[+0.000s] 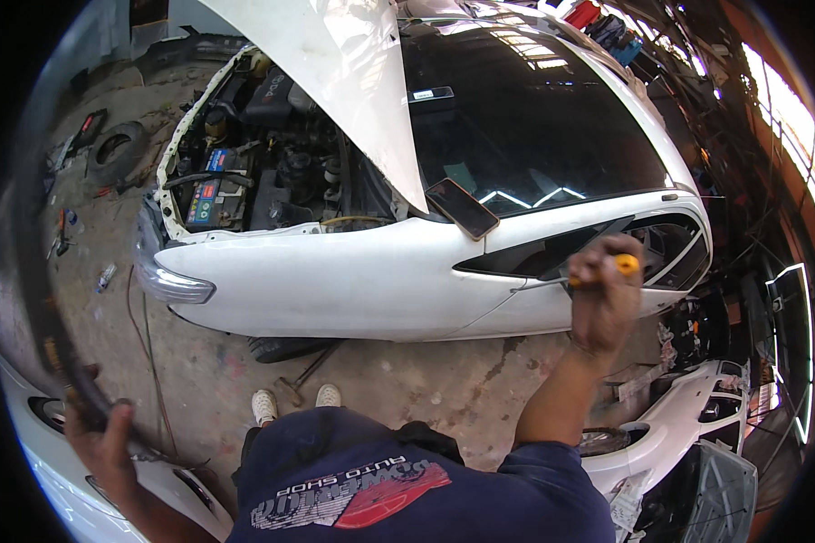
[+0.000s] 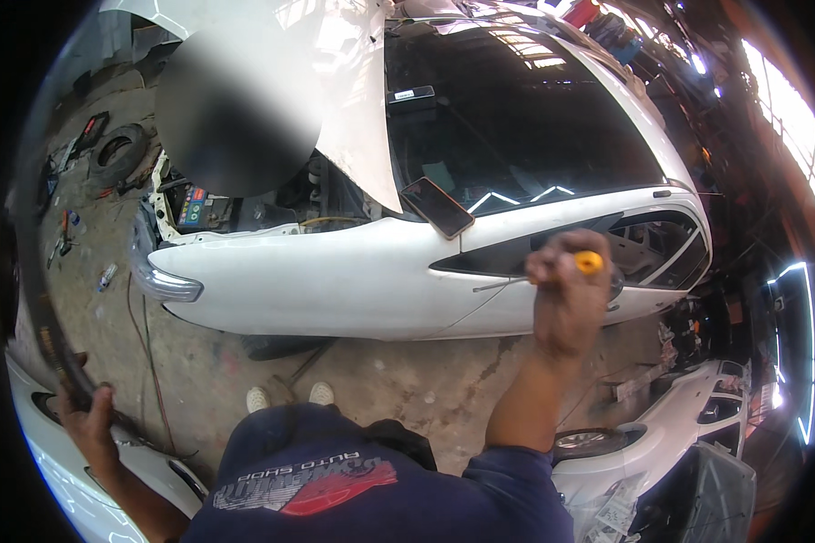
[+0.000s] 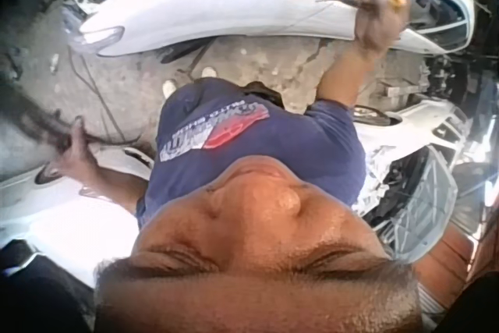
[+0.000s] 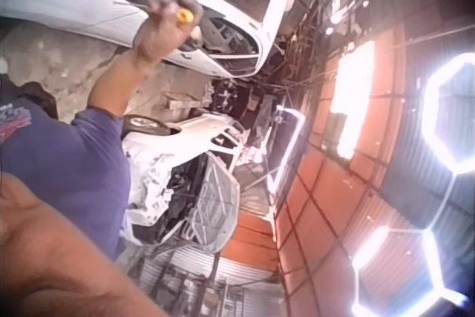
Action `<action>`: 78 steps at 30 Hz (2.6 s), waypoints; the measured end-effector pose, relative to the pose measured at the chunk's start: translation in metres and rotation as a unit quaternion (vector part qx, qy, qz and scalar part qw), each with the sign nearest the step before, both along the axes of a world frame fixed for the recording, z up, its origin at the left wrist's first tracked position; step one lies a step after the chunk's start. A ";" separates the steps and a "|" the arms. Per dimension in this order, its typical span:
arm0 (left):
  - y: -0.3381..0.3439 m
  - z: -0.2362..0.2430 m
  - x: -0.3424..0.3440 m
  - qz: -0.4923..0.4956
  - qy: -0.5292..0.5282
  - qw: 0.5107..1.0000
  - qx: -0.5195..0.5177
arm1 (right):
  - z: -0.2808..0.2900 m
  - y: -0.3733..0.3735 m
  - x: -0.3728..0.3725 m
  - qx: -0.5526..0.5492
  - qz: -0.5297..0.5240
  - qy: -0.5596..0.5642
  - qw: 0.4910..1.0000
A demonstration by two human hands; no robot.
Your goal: The person holds a curved plastic car trim piece, uses a screwdriver to pry at a small black clip on its underside, and then uses a torch to heat a section of the trim while it rests on a tire on the floor.
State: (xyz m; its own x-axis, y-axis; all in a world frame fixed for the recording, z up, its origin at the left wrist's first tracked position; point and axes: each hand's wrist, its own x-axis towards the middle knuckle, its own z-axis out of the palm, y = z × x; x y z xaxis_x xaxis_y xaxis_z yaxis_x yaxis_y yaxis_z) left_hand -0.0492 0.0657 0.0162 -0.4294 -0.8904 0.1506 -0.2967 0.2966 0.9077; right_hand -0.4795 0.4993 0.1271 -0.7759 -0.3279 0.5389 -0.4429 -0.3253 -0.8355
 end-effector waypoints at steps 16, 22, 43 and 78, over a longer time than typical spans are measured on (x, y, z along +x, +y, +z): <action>0.110 0.019 -0.130 -0.391 -0.119 0.913 -0.012 | 0.010 -0.101 0.098 -0.237 0.296 -0.030 0.925; 0.121 0.012 -0.134 -0.409 -0.105 0.906 -0.032 | -0.009 -0.122 0.093 -0.233 0.236 -0.029 0.943; 0.112 0.012 -0.134 -0.408 -0.087 0.909 -0.016 | -0.011 -0.140 0.090 -0.217 0.256 0.004 0.942; 0.112 0.007 -0.135 -0.409 -0.033 0.912 -0.028 | -0.001 -0.145 0.088 -0.206 0.304 0.062 0.928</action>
